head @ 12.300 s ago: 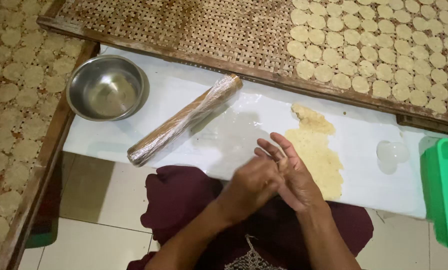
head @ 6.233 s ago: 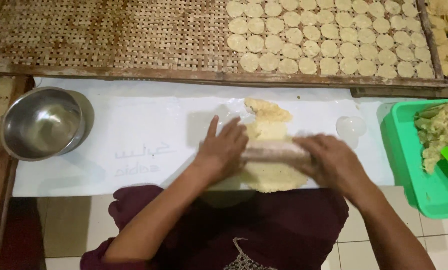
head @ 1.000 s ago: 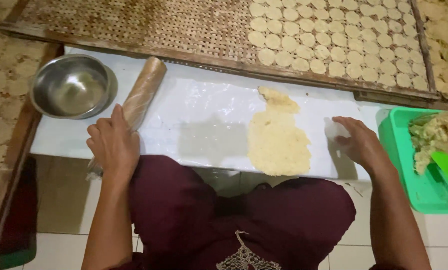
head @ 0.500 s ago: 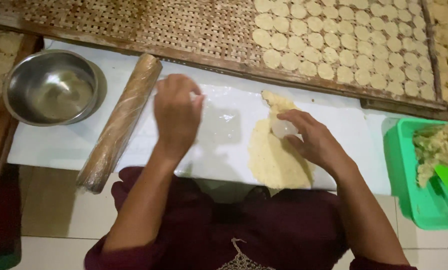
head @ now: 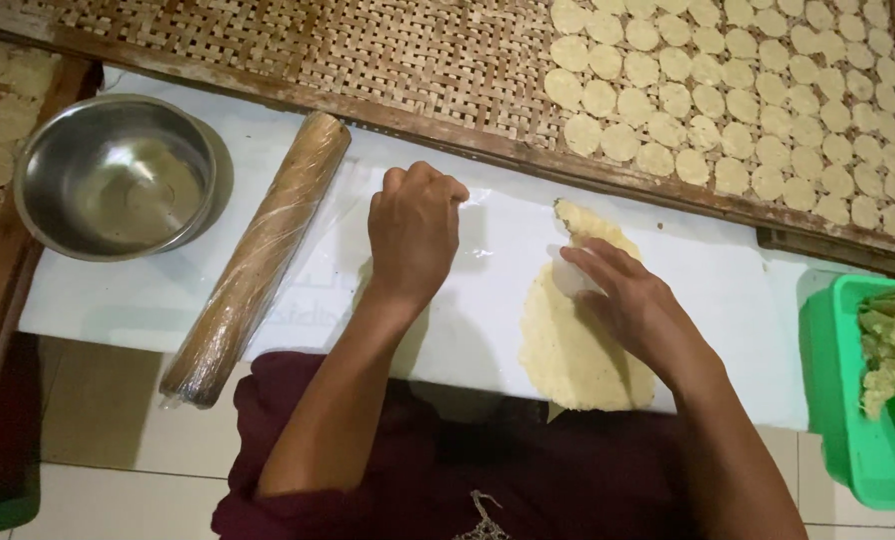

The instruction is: Rolling out dough and cutting it into small circular shapes using a plastic mold.

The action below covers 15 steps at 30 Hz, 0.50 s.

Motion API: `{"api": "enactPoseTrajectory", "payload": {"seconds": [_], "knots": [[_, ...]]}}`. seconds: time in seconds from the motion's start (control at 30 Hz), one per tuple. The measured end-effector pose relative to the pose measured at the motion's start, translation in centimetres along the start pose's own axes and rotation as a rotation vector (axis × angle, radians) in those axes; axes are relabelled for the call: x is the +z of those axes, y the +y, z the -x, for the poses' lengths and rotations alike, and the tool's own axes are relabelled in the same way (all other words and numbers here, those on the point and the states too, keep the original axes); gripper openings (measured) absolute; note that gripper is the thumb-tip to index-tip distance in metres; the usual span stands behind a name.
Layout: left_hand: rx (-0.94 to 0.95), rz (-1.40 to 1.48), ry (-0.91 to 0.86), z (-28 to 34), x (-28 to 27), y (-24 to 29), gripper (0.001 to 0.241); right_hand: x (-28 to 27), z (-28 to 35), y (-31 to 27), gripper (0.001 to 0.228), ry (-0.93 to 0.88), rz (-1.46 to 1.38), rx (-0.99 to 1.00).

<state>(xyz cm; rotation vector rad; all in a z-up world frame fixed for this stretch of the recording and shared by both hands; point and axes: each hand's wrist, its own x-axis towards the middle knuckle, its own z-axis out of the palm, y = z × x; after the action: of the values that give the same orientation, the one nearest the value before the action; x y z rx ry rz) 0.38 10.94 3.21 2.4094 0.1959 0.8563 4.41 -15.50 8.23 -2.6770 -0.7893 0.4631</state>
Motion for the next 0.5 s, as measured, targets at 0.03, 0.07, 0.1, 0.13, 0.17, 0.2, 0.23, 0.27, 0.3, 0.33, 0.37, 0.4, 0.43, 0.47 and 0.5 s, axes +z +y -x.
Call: {"api": "enactPoseTrajectory", "payload": {"seconds": [0.03, 0.07, 0.1, 0.13, 0.17, 0.2, 0.23, 0.27, 0.3, 0.33, 0.37, 0.4, 0.43, 0.47, 0.5], "knots": [[-0.003, -0.001, 0.001, 0.0, -0.1, 0.1, 0.007, 0.1, -0.1, 0.1, 0.064, -0.003, 0.001, -0.002], [-0.008, -0.008, -0.019, 0.0, -0.2, 0.2, 0.007, 0.2, -0.1, 0.1, 0.063, -0.004, 0.01, 0.015], [-0.013, -0.015, -0.038, 0.0, -0.3, 0.2, 0.007, 0.3, -0.1, 0.2, 0.062, -0.005, 0.019, 0.032], [-0.014, -0.014, -0.04, -0.1, -0.5, 0.3, 0.007, 0.4, -0.2, 0.2, 0.062, -0.007, 0.019, 0.034], [-0.021, -0.011, -0.063, -0.1, -0.7, 0.5, 0.006, 0.4, -0.3, 0.2, 0.06, 0.027, 0.034, 0.001], [-0.028, -0.005, -0.088, 0.0, -0.8, 0.7, 0.004, 0.4, -0.2, 0.3, 0.059, 0.059, 0.049, -0.027], [-0.03, -0.001, -0.093, 0.1, -0.9, 0.9, 0.004, 0.6, 0.0, 0.3, 0.059, 0.054, 0.05, -0.022], [-0.018, -0.009, -0.097, 0.0, -1.1, 1.0, 0.003, 0.7, 0.0, 0.3, 0.059, 0.076, 0.051, -0.041], [-0.005, -0.017, -0.101, -0.1, -1.3, 1.1, 0.002, 0.7, 0.0, 0.2, 0.059, 0.099, 0.052, -0.06], [-0.001, -0.018, -0.097, -0.2, -1.3, 1.1, 0.002, 0.5, -0.3, 0.2, 0.059, 0.104, 0.053, -0.063], [0.003, -0.009, -0.114, -0.2, -1.3, 1.1, 0.003, 0.3, -0.5, 0.1, 0.058, 0.069, 0.045, -0.017], [0.002, 0.002, -0.137, 0.0, -1.3, 1.1, 0.003, 0.2, -0.5, 0.1, 0.057, 0.028, 0.037, 0.033], [0.002, 0.001, -0.138, 0.1, -1.3, 1.2, 0.003, 0.5, -0.4, 0.4, 0.057, 0.027, 0.036, 0.034], [-0.011, 0.016, -0.163, 0.1, -1.4, 1.2, 0.003, 0.7, -0.3, 0.7, 0.057, 0.08, 0.022, -0.045], [-0.024, 0.031, -0.189, 0.0, -1.4, 1.4, 0.004, 0.9, -0.2, 1.0, 0.058, 0.133, 0.009, -0.123]]}}
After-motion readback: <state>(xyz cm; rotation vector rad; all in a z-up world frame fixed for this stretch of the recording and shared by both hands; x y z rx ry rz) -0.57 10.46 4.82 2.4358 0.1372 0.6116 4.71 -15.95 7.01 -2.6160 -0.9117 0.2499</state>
